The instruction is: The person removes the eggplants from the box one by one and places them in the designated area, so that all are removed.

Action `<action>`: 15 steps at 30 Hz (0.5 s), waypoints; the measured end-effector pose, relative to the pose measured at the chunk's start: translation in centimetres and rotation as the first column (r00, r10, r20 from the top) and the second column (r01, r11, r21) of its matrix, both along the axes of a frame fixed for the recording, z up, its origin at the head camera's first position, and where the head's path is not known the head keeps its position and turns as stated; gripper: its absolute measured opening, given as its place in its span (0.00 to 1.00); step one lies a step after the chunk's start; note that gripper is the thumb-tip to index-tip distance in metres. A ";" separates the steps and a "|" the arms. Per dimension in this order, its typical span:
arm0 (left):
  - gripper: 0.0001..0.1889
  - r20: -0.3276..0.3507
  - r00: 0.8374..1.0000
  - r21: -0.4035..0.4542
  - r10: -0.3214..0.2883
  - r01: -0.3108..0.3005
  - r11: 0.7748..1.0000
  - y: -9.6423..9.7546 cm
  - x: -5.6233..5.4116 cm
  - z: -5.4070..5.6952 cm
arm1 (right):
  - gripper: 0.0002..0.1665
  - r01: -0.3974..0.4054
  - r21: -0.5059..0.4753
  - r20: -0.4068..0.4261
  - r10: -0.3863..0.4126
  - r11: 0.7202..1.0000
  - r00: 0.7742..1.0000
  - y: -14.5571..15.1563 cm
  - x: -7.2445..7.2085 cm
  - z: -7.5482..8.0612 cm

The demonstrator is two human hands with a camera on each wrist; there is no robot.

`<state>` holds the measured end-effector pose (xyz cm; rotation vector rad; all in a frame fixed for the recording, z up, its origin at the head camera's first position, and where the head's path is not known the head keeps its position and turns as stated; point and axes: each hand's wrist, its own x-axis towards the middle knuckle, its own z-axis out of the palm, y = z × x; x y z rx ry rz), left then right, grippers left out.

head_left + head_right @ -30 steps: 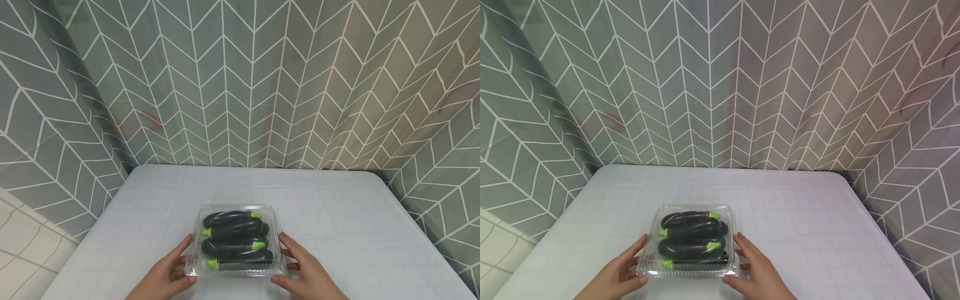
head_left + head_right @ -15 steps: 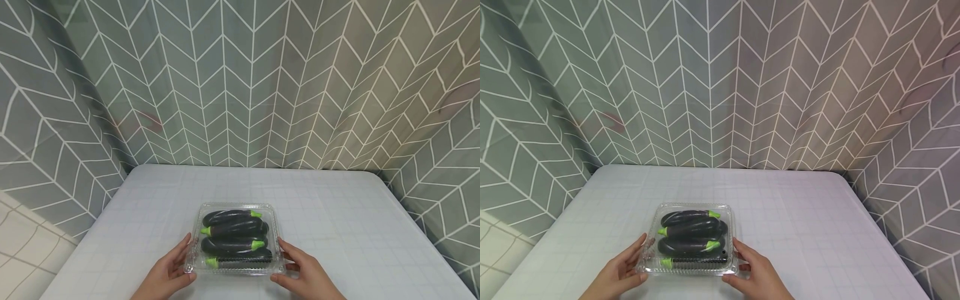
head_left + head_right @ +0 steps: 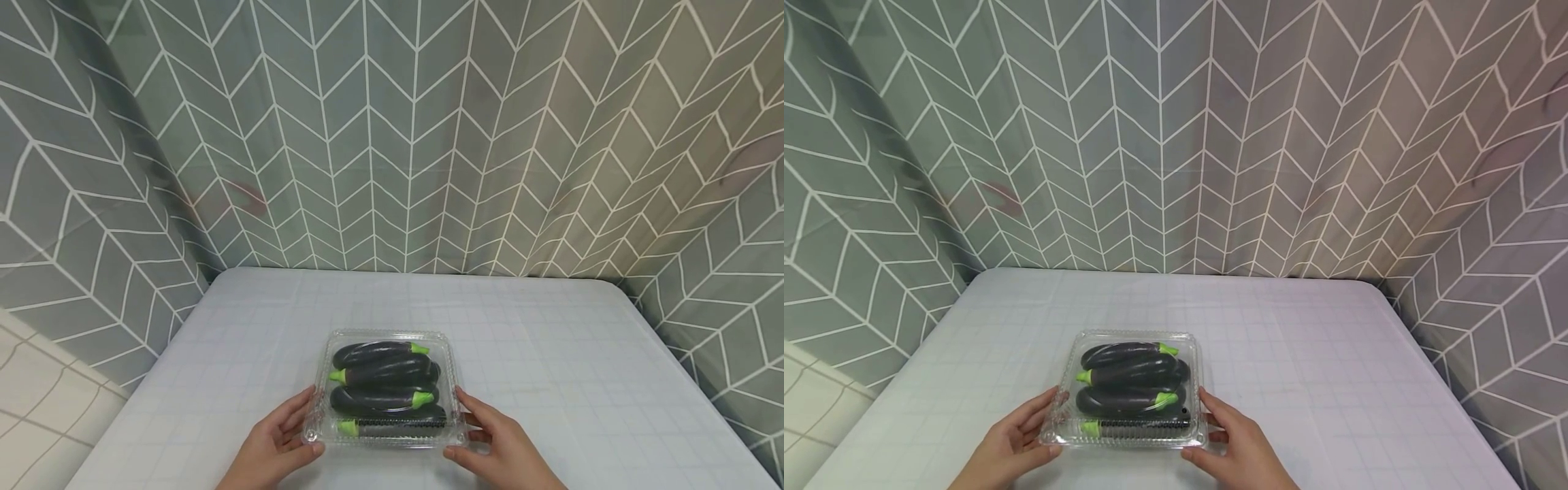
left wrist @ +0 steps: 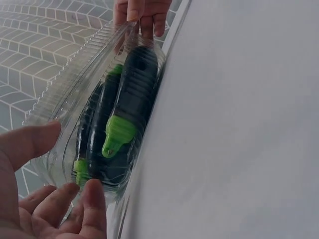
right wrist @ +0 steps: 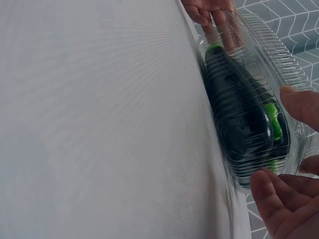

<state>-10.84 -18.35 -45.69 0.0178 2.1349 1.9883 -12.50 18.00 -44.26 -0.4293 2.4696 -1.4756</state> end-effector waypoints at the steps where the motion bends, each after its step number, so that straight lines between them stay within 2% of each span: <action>1: 0.42 0.009 1.000 -0.015 0.024 -0.024 1.000 0.1 0.0 0.1 | 0.51 -0.002 -0.005 -0.009 0.002 1.000 1.000 0.0 0.0 -0.1; 4: 0.39 0.047 0.994 -0.071 0.097 -0.094 0.993 0.4 0.2 0.2 | 0.51 -0.004 -0.015 -0.017 0.004 1.000 1.000 0.1 0.1 -0.2; 8: 0.34 0.053 0.990 -0.105 0.134 -0.127 0.986 0.4 0.4 0.1 | 0.51 0.003 -0.007 -0.013 -0.003 1.000 1.000 0.1 0.0 -0.2; 11: 0.30 0.028 0.993 -0.121 0.113 -0.108 0.987 0.2 0.6 -0.2 | 0.52 0.012 0.016 0.000 -0.012 1.000 1.000 0.0 0.0 -0.1; 15: 0.22 -0.066 0.995 -0.210 0.069 -0.081 0.974 0.4 1.0 -0.3 | 0.52 0.020 0.033 -0.014 -0.020 0.999 1.000 0.0 0.0 0.0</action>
